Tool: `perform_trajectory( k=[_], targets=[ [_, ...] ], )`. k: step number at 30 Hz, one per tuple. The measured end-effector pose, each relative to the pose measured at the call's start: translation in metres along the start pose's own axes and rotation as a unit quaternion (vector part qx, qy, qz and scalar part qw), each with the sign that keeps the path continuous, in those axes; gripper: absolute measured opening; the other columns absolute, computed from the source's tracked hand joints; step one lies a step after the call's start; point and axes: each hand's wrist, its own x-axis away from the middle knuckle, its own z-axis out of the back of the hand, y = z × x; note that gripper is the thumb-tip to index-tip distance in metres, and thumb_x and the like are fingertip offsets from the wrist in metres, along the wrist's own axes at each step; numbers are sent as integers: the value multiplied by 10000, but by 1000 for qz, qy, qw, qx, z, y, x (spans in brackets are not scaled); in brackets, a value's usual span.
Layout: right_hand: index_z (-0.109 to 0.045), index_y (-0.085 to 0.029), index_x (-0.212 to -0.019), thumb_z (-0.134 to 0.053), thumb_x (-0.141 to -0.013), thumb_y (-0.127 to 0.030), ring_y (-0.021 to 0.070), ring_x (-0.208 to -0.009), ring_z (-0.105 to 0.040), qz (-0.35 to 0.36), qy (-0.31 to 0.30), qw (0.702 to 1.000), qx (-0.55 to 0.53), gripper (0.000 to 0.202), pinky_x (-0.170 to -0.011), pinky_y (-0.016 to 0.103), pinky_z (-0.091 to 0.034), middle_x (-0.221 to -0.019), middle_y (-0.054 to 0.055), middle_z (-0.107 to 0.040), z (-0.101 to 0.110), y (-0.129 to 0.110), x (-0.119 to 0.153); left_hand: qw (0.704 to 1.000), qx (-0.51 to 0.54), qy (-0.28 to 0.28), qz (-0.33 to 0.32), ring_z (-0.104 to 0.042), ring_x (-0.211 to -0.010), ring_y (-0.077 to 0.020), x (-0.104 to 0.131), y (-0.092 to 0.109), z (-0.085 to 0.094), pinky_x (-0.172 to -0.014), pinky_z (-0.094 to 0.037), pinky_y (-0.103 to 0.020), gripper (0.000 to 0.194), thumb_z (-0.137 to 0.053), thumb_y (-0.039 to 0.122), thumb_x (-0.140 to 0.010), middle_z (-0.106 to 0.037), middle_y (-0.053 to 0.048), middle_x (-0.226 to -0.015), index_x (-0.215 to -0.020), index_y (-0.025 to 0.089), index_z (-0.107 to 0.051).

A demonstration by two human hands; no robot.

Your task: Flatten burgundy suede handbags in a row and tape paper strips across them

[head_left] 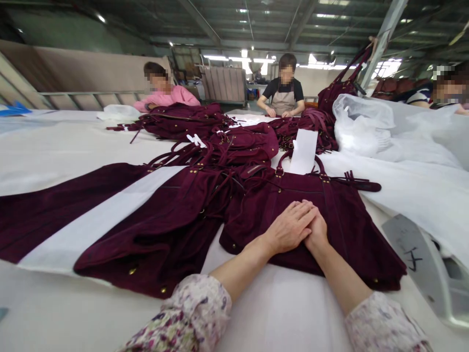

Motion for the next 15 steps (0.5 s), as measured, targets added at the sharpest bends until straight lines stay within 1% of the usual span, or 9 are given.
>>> perform_trajectory(
  k=[2, 4, 5, 7, 9, 10, 12, 13, 15],
  targets=[
    [-528, -198, -1176, -426, -837, -422, 223, -1067, -614, -21, 37, 999, -32, 420, -981, 438, -468, -1117, 97, -641, 1, 1, -3, 999, -12, -7, 36, -399, -1287, -247, 4, -1, -10, -1097, -300, -435, 422, -397, 274, -941, -466, -139, -1367, -1340, 139, -417],
    [-547, -191, -1106, -491, -804, -397, 211, -1001, -640, -48, 46, 995, -75, 370, -970, 427, -475, -1042, 81, -670, 0, -1, -1, 997, -17, -32, 66, -475, -1189, -250, 5, -3, -16, -1041, -354, -428, 323, -367, 259, -952, -551, -140, -1226, -1211, 142, -520],
    [-564, -187, -1062, -531, -784, -381, 208, -974, -647, -59, 42, 993, -93, 341, -962, 418, -480, -1003, 72, -681, 0, -3, 2, 997, -16, -49, 64, -498, -1145, -247, 5, -3, -17, -1012, -376, -418, 291, -363, 250, -953, -570, -135, -1173, -1148, 149, -554],
    [-592, -181, -990, -586, -759, -366, 208, -943, -649, -73, 26, 992, -97, 296, -933, 400, -494, -950, 62, -690, 2, -10, 10, 997, -17, -69, 40, -520, -1080, -234, 6, -3, -19, -957, -404, -396, 262, -368, 237, -954, -577, -120, -1132, -1099, 169, -575],
    [-605, -180, -974, -604, -759, -376, 211, -919, -647, -81, 5, 996, -44, 291, -877, 380, -520, -942, 57, -686, 7, -21, 21, 997, -28, -68, 17, -531, -1016, -223, 9, -2, -19, -894, -421, -379, 247, -375, 240, -959, -578, -105, -1111, -1087, 183, -578],
    [-606, -184, -991, -606, -765, -383, 211, -913, -645, -86, -12, 996, -6, 301, -851, 371, -530, -955, 55, -681, 12, -28, 26, 997, -39, -64, 9, -533, -986, -220, 10, -2, -19, -863, -423, -375, 238, -377, 244, -962, -581, -97, -1092, -1064, 185, -584],
    [-598, -197, -1052, -606, -779, -393, 203, -903, -641, -98, -74, 989, 82, 335, -814, 359, -543, -998, 50, -669, 23, -43, 32, 996, -65, -57, -4, -531, -943, -217, 13, -3, -18, -820, -418, -367, 226, -386, 251, -964, -587, -84, -1046, -998, 182, -598],
    [-596, -206, -1080, -605, -786, -397, 197, -900, -638, -107, -118, 979, 130, 350, -794, 353, -551, -1015, 47, -665, 29, -52, 31, 996, -74, -54, -9, -528, -941, -218, 14, -3, -18, -813, -412, -364, 218, -400, 266, -962, -585, -82, -1040, -992, 182, -599],
    [-613, -218, -1093, -607, -795, -408, 186, -884, -635, -132, -204, 944, 226, 353, -725, 332, -565, -1001, 41, -666, 40, -69, 18, 995, -80, -50, -14, -521, -961, -221, 16, -5, -16, -819, -402, -358, 213, -454, 327, -947, -576, -79, -1060, -1036, 192, -591]
  ],
)
